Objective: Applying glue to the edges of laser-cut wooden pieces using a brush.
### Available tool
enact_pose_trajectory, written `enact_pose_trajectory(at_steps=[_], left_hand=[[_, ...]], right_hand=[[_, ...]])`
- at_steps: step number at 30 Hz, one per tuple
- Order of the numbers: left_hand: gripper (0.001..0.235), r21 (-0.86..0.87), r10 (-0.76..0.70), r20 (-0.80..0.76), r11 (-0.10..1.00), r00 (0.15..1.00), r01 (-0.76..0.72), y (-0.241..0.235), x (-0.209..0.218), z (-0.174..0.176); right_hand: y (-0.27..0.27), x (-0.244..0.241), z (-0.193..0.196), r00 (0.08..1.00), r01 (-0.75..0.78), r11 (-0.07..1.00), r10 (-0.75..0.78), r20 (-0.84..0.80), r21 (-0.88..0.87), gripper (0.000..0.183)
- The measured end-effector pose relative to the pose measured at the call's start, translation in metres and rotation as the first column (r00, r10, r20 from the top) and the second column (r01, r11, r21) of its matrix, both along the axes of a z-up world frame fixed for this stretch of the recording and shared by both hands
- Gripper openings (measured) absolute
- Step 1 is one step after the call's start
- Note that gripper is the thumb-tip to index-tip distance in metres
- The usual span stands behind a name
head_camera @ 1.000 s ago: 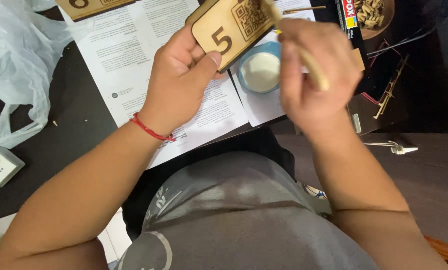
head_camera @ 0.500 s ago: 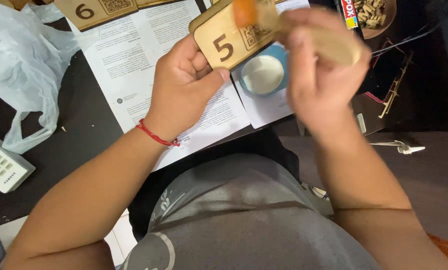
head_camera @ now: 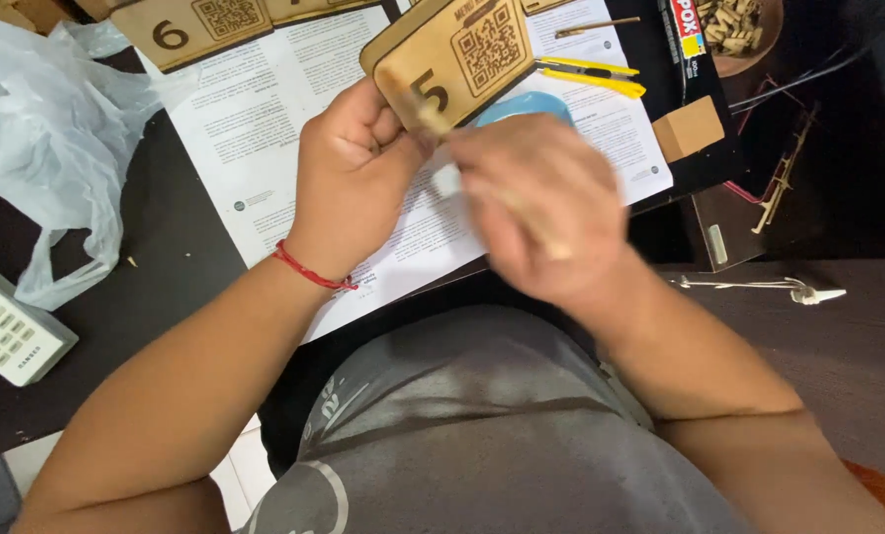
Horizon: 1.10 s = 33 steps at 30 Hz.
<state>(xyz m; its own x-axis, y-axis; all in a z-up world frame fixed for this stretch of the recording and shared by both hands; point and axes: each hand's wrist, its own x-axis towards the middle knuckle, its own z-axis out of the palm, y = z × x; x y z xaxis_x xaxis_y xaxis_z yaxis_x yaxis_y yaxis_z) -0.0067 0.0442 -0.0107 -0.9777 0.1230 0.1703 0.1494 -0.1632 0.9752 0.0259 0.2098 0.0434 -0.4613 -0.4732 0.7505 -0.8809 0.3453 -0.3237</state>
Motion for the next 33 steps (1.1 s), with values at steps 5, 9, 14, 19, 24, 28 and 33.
enact_pose_trajectory(at_steps=[5, 9, 14, 19, 24, 28, 33], left_hand=[[0.035, 0.115, -0.071, -0.036, 0.991, 0.997, 0.074, -0.001, 0.001, -0.009], [0.027, 0.014, -0.070, -0.067, 0.997, 0.995, 0.072, 0.001, 0.007, -0.001], [0.019, -0.047, 0.033, -0.021, 0.998, 0.999, -0.034, -0.001, -0.001, -0.008], [0.039, 0.164, -0.088, -0.043, 0.982, 0.995, 0.094, -0.002, 0.000, -0.012], [0.031, 0.020, -0.075, -0.045, 0.997, 0.996, 0.076, 0.001, 0.005, -0.008], [0.026, 0.047, -0.031, -0.047, 0.998, 0.998, 0.033, 0.002, -0.002, -0.011], [0.033, 0.098, -0.101, -0.027, 0.990, 0.995, 0.103, -0.001, 0.001, -0.012]], right_hand=[[0.017, -0.008, 0.022, 0.928, 0.368, 0.928, -0.362, -0.088, 0.058, 0.030], [0.016, -0.015, -0.004, 0.973, 0.222, 0.967, -0.210, -0.095, 0.129, 0.015], [-0.005, 0.003, 0.002, 0.997, 0.082, 0.995, -0.081, -0.013, 0.060, 0.018], [0.017, -0.001, 0.028, 0.940, 0.341, 0.937, -0.337, -0.057, 0.075, 0.037], [0.014, -0.013, -0.002, 0.977, 0.191, 0.981, -0.186, -0.101, 0.046, 0.018], [-0.009, 0.000, -0.006, 0.996, 0.093, 0.993, -0.094, 0.014, 0.067, 0.021], [0.011, -0.003, 0.001, 0.957, 0.265, 0.964, -0.264, 0.118, 0.008, 0.025]])
